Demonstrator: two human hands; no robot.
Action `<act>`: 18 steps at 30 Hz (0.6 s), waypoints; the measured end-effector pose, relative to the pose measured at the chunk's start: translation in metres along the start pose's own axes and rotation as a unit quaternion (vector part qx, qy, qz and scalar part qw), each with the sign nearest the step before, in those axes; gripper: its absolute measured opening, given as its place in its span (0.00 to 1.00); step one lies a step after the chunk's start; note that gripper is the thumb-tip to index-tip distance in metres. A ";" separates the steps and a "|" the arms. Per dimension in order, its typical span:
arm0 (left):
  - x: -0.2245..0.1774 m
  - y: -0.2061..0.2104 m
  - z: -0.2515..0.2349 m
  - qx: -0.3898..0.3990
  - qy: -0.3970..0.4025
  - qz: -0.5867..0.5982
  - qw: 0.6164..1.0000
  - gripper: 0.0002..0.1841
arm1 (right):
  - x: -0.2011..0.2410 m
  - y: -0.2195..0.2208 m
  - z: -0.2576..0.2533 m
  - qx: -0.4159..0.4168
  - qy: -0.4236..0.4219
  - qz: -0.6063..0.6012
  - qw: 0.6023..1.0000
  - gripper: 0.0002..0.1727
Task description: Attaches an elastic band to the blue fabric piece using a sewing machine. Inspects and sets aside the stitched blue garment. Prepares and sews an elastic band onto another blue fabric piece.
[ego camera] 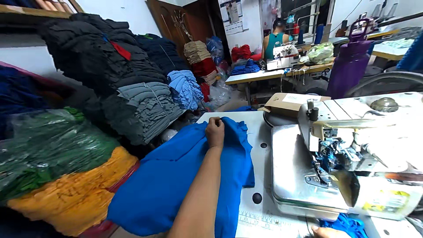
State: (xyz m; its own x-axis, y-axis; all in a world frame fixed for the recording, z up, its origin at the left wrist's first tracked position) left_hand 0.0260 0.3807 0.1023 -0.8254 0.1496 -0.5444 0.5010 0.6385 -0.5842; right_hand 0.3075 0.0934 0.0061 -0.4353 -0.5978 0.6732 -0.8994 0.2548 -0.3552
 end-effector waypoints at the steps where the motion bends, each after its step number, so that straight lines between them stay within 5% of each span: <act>1: -0.001 -0.005 0.001 -0.002 0.002 0.010 1.000 0.15 | 0.001 0.000 -0.001 0.001 -0.001 0.001 1.000 0.12; 7: -0.031 -0.042 0.002 0.025 0.152 0.011 0.988 0.13 | 0.004 0.002 -0.003 0.005 -0.009 0.004 1.000 0.12; 13: -0.093 -0.116 0.049 0.071 0.342 -0.081 0.933 0.08 | 0.003 0.002 -0.002 0.013 -0.015 -0.012 1.000 0.12; 18: -0.125 -0.161 0.146 0.208 0.279 0.126 0.929 0.08 | 0.026 0.001 -0.006 0.003 -0.041 -0.062 0.997 0.14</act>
State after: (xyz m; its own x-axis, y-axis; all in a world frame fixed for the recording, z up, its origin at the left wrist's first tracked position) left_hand 0.0867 0.1488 0.1766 -0.6161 0.6969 -0.3670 0.6585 0.2001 -0.7254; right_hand 0.2954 0.0825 0.0272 -0.3158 -0.6842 0.6574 -0.9458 0.1713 -0.2760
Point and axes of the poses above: each hand's wrist, its own z-axis away from the middle knuckle, its own y-axis out of the palm, x = y × z, the point moved 9 cm from there along -z, towards the middle knuckle, and after that the axes turned 9 degrees about -z, right-handed, at the moved point
